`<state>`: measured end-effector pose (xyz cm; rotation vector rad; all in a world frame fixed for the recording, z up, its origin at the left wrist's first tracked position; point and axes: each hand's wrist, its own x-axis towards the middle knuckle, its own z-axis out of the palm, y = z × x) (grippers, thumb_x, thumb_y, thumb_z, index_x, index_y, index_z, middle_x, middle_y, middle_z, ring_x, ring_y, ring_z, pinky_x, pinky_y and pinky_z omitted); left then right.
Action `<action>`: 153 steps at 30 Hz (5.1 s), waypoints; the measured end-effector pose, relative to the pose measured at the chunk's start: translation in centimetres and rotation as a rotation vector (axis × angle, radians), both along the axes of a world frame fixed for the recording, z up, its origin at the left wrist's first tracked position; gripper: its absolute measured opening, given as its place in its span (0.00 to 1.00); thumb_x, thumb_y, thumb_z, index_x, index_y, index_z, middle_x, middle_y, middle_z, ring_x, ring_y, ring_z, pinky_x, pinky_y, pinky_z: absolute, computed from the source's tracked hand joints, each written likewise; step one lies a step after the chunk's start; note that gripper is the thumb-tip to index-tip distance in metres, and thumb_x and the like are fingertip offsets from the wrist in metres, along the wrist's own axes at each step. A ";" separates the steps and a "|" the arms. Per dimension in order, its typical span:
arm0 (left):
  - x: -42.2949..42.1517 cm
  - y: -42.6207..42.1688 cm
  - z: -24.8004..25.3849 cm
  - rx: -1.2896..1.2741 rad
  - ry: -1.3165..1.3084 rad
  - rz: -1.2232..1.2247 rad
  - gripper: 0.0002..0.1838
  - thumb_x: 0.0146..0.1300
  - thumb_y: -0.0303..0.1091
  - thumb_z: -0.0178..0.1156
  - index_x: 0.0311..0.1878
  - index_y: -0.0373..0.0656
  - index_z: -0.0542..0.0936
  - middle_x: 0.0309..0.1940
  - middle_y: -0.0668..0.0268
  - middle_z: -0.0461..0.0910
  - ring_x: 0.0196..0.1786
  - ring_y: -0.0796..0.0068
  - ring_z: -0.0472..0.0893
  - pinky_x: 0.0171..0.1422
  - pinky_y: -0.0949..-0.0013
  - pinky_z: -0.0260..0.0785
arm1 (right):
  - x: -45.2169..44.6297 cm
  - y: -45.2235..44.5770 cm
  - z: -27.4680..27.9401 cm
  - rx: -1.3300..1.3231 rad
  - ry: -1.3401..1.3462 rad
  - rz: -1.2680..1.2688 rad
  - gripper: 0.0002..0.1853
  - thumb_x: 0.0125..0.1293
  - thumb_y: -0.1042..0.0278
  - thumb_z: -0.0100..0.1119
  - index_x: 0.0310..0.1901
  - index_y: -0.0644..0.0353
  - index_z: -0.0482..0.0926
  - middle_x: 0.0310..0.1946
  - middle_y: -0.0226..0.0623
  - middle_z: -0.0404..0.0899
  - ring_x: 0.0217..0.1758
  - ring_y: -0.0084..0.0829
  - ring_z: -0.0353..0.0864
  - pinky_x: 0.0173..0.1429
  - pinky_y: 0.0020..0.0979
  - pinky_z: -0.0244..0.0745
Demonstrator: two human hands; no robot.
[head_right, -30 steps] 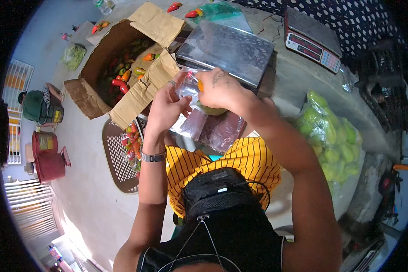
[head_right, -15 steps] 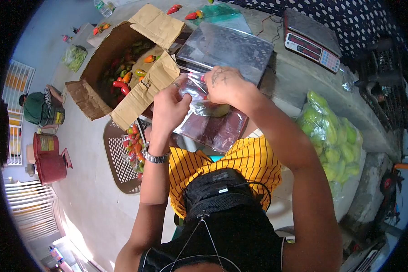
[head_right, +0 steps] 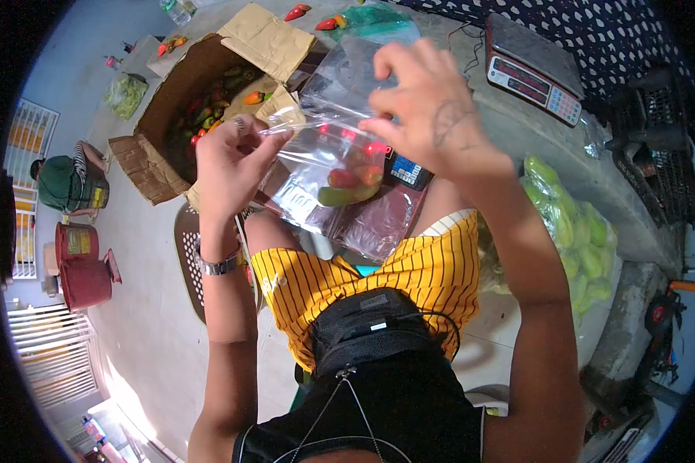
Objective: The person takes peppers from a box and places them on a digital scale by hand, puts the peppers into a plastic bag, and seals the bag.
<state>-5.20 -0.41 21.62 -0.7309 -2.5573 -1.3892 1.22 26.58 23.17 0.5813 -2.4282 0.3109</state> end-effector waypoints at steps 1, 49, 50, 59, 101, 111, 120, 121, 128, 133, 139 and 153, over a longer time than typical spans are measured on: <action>-0.2 -0.5 0.1 0.036 -0.042 0.023 0.19 0.61 0.38 0.77 0.25 0.35 0.80 0.16 0.66 0.78 0.21 0.85 0.74 0.26 0.74 0.64 | 0.2 0.1 0.6 -0.080 -0.026 0.003 0.12 0.57 0.61 0.75 0.31 0.59 0.84 0.44 0.34 0.77 0.49 0.38 0.75 0.58 0.39 0.69; 5.4 2.1 -12.2 -0.054 -0.431 -0.205 0.50 0.37 0.37 0.86 0.64 0.28 0.70 0.56 0.44 0.75 0.60 0.48 0.79 0.65 0.57 0.73 | 2.7 -9.2 -18.2 -1.082 -0.797 0.146 0.29 0.86 0.50 0.42 0.77 0.62 0.66 0.74 0.52 0.70 0.76 0.41 0.71 0.78 0.39 0.62; 5.4 2.2 -11.9 -0.039 -0.471 -0.207 0.50 0.37 0.37 0.85 0.63 0.27 0.71 0.58 0.43 0.75 0.61 0.48 0.79 0.66 0.57 0.73 | 2.7 -9.2 -17.8 -1.103 -0.784 0.163 0.28 0.86 0.51 0.42 0.76 0.62 0.67 0.72 0.51 0.72 0.75 0.41 0.72 0.77 0.39 0.63; 5.4 1.2 -14.4 0.047 -0.753 -0.298 0.49 0.43 0.32 0.83 0.70 0.33 0.70 0.64 0.54 0.75 0.69 0.63 0.73 0.75 0.63 0.65 | 2.8 -10.4 -17.0 -1.241 -0.753 0.215 0.16 0.83 0.63 0.49 0.57 0.65 0.81 0.50 0.50 0.86 0.54 0.42 0.86 0.58 0.41 0.76; 8.3 0.4 -16.9 0.413 -0.928 -0.516 0.15 0.73 0.39 0.67 0.35 0.37 0.83 0.36 0.68 0.85 0.42 0.77 0.82 0.50 0.71 0.74 | 2.3 -9.2 -9.2 -1.998 -0.903 0.291 0.23 0.83 0.42 0.45 0.33 0.49 0.65 0.21 0.20 0.57 0.21 0.15 0.54 0.26 0.23 0.48; 8.9 -0.8 -16.5 0.799 -0.817 -0.462 0.19 0.80 0.39 0.58 0.30 0.39 0.78 0.35 0.65 0.81 0.42 0.75 0.78 0.52 0.68 0.70 | 1.1 -3.4 -10.2 -2.288 -0.511 0.246 0.25 0.82 0.39 0.48 0.33 0.51 0.68 0.19 0.21 0.56 0.17 0.20 0.55 0.22 0.27 0.51; 7.6 -1.0 -13.4 0.254 -0.632 -0.623 0.12 0.76 0.30 0.58 0.34 0.35 0.80 0.29 0.60 0.81 0.34 0.64 0.80 0.43 0.64 0.72 | 4.3 -5.8 -6.0 -0.301 -0.096 0.078 0.15 0.71 0.58 0.66 0.49 0.60 0.79 0.41 0.42 0.81 0.40 0.43 0.84 0.51 0.45 0.80; 7.4 -0.8 -12.8 0.218 -0.571 -0.627 0.09 0.74 0.29 0.59 0.36 0.34 0.81 0.29 0.59 0.81 0.34 0.61 0.80 0.43 0.63 0.72 | 4.8 -7.1 -7.3 -0.273 -0.158 0.124 0.16 0.72 0.55 0.64 0.50 0.59 0.80 0.43 0.45 0.82 0.40 0.48 0.85 0.52 0.52 0.79; 5.5 -1.3 -12.2 0.014 -0.486 -0.602 0.07 0.71 0.25 0.59 0.36 0.34 0.81 0.32 0.57 0.81 0.34 0.61 0.80 0.41 0.64 0.72 | 7.0 -7.2 -9.4 -0.250 -0.945 -0.048 0.17 0.77 0.49 0.56 0.48 0.56 0.81 0.30 0.54 0.85 0.38 0.60 0.86 0.45 0.56 0.80; 5.0 -3.4 -14.4 0.147 -0.696 -0.299 0.11 0.78 0.29 0.57 0.37 0.36 0.83 0.33 0.69 0.81 0.35 0.79 0.76 0.41 0.72 0.68 | 4.9 -2.7 -11.8 -0.466 -0.920 0.023 0.13 0.75 0.56 0.60 0.38 0.56 0.82 0.29 0.48 0.83 0.34 0.52 0.85 0.40 0.47 0.77; 6.4 -3.4 -17.7 0.657 -0.979 -0.047 0.07 0.73 0.29 0.64 0.42 0.35 0.88 0.41 0.66 0.88 0.45 0.78 0.82 0.54 0.71 0.71 | 0.8 -0.1 -13.8 -0.682 -0.912 -0.128 0.16 0.78 0.60 0.58 0.33 0.61 0.81 0.23 0.32 0.77 0.28 0.25 0.76 0.37 0.31 0.71; 9.7 2.2 -15.7 0.007 -0.616 0.265 0.12 0.69 0.35 0.70 0.43 0.34 0.91 0.28 0.62 0.88 0.30 0.79 0.84 0.39 0.71 0.76 | 0.3 -6.3 -10.7 -1.083 -0.934 -0.005 0.22 0.82 0.54 0.54 0.32 0.63 0.79 0.27 0.25 0.76 0.34 0.17 0.70 0.40 0.26 0.67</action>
